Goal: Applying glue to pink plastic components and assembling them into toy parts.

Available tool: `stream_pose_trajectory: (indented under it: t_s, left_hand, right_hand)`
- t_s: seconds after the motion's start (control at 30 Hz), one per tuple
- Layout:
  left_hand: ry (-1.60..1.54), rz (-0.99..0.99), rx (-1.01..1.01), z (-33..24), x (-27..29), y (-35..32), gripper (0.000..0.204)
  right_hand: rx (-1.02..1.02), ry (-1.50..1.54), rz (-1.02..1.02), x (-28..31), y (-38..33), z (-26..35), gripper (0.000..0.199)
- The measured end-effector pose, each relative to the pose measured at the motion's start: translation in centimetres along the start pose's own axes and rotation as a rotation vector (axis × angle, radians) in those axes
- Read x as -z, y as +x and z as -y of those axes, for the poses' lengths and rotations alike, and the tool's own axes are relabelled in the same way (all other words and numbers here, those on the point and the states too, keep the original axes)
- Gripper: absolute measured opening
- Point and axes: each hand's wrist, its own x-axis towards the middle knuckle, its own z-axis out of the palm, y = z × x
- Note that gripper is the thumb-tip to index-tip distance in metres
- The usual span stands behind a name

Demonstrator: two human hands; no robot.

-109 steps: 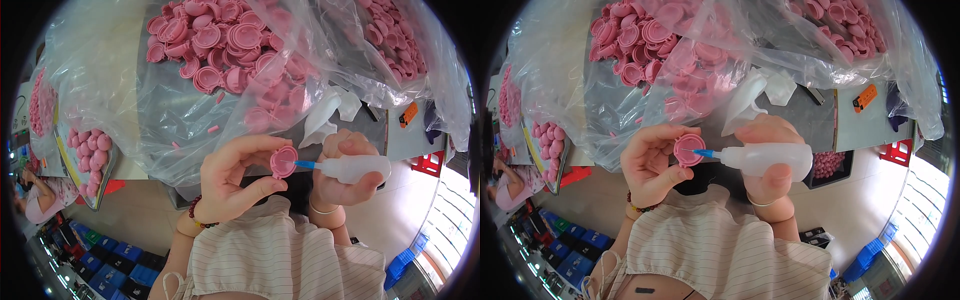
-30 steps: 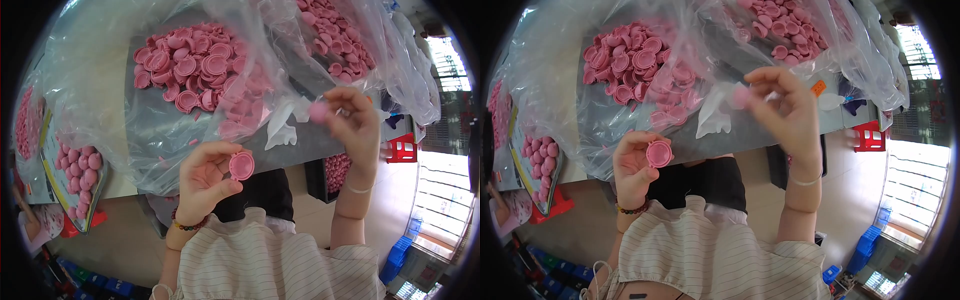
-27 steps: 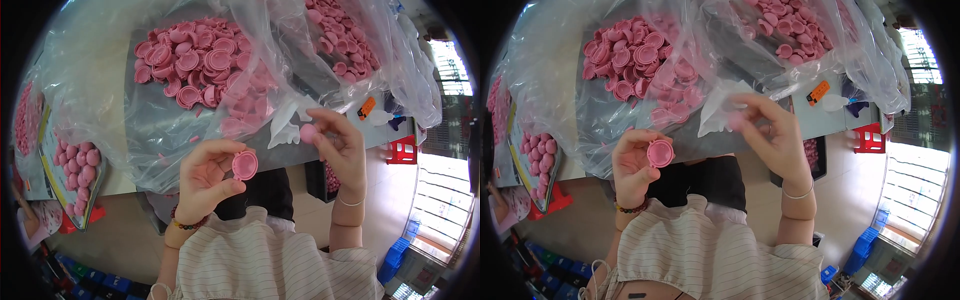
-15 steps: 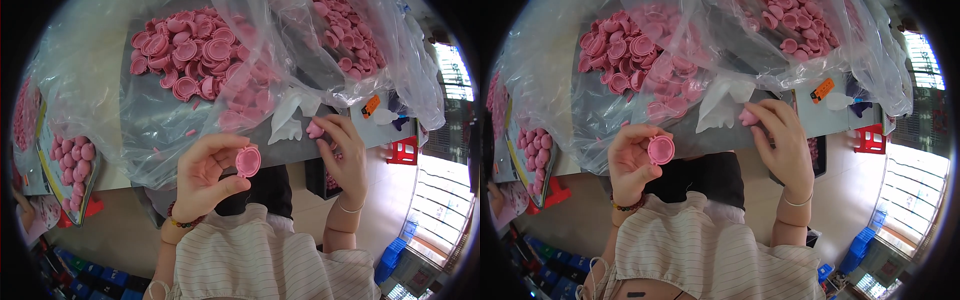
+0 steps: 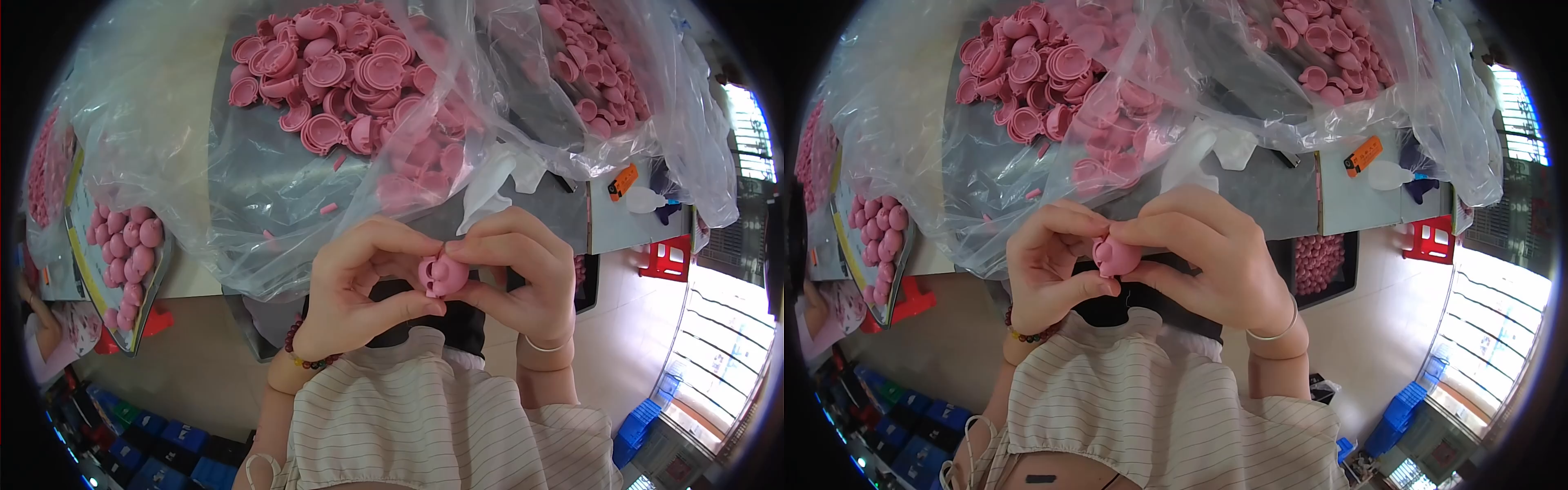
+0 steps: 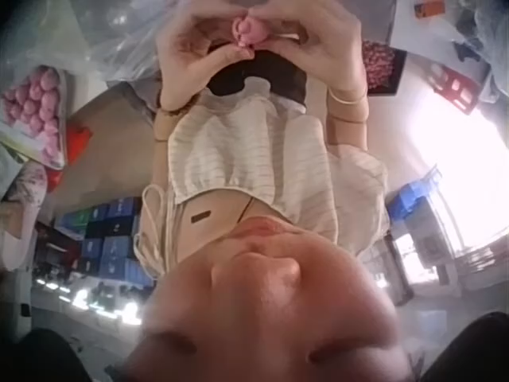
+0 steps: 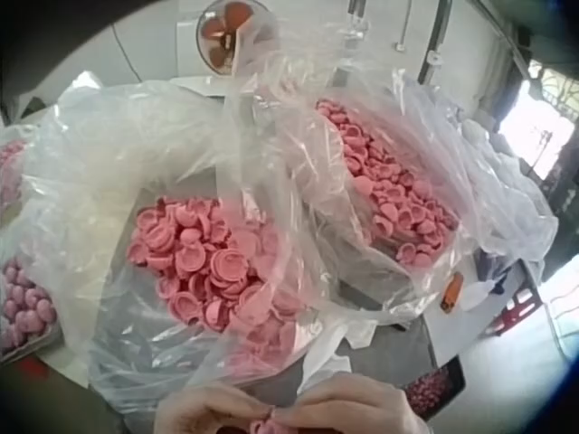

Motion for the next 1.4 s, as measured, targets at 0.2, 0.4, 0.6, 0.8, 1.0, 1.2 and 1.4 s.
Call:
stream_pose_trajectory:
  t_s: [0.2,0.4,0.6,0.8,1.0,1.2,1.4]
  left_hand:
    - [0.005,0.055,-0.007,0.1,0.2,-0.1,0.041]
    - [-0.144,-0.046,0.112,-0.3,0.1,0.1,0.049]
    - [-0.115,-0.045,-0.029,0.3,0.6,-0.1,0.065]
    - [-0.128,-0.035,0.047,-0.1,0.7,-0.1,0.05]
    - [-0.123,-0.002,-0.043,0.4,0.9,-0.3,0.046]
    - [-0.151,-0.161,0.064,-0.1,0.6,-0.2,0.05]
    - [-0.225,-0.188,0.122,-0.2,0.9,0.0,0.054]
  right_hand:
    - [-0.02,0.035,0.014,-0.2,-0.2,0.0,0.031]
    - [0.144,-0.119,-0.117,-0.3,-1.1,-0.4,0.032]
    - [0.197,-0.153,-0.354,0.3,-2.8,-0.9,0.017]
    - [0.082,-0.288,-0.886,2.9,-4.5,-3.9,0.01]
    - [-0.091,-0.226,-1.273,8.9,-7.3,-6.9,0.013]
    - [-0.172,-0.778,-1.301,12.2,-6.8,-10.1,0.025]
    - [-0.535,-0.684,-1.004,12.8,-6.0,-10.2,0.031]
